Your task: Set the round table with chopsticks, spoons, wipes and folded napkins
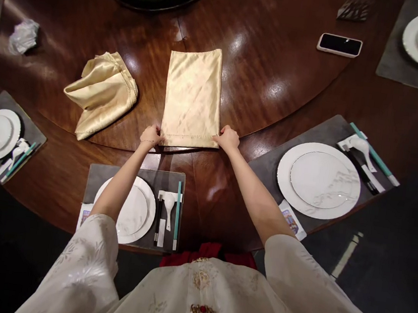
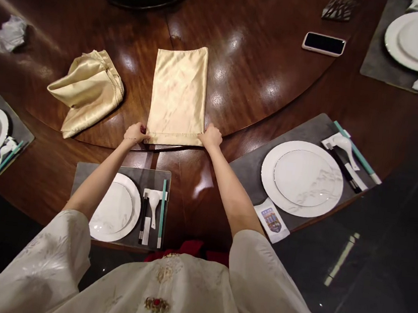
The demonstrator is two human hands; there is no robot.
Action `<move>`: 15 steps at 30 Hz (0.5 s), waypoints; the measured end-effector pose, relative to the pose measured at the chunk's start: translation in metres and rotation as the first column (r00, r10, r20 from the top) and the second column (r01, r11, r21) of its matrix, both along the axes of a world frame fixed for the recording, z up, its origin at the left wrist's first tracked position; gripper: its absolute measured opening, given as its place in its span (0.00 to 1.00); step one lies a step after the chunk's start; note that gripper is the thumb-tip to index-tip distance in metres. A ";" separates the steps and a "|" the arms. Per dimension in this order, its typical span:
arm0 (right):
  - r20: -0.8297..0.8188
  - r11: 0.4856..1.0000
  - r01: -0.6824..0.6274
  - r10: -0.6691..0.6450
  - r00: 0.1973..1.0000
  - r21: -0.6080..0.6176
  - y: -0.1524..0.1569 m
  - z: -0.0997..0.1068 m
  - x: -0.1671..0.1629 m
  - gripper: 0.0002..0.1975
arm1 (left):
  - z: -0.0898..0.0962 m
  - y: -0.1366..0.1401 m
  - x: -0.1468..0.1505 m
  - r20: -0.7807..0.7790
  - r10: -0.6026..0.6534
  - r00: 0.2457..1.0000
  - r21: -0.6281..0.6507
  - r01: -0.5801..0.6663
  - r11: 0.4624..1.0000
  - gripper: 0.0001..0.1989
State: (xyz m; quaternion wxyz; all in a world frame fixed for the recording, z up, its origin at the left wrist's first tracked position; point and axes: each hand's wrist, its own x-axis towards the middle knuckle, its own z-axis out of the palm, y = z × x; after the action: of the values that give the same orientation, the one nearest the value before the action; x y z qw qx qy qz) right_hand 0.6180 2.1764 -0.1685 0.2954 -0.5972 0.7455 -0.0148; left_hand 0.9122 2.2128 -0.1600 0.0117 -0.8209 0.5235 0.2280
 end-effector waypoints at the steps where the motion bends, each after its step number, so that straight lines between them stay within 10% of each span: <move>1: 0.002 1.000 0.001 -0.001 1.000 0.022 -0.004 0.001 0.002 0.20 | 0.000 -0.003 -0.002 -0.043 0.037 0.998 0.012 -0.036 0.999 0.15; 6: 0.104 0.997 0.001 -0.009 0.995 0.079 -0.023 0.000 0.004 0.09 | -0.003 -0.012 -0.010 -0.485 0.383 0.786 0.043 -0.416 0.908 0.16; 15: 0.565 0.972 0.216 -0.131 0.815 -0.086 -0.016 -0.022 -0.018 0.07 | -0.007 0.012 -0.019 -0.840 0.397 0.369 0.140 -0.560 0.817 0.16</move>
State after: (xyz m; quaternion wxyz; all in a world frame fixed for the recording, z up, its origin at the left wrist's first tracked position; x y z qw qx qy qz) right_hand 0.6000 2.1608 -0.1903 0.4517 -0.5164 0.6760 -0.2691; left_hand 0.8936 2.2252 -0.1667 -0.3778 -0.7193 0.2172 0.5410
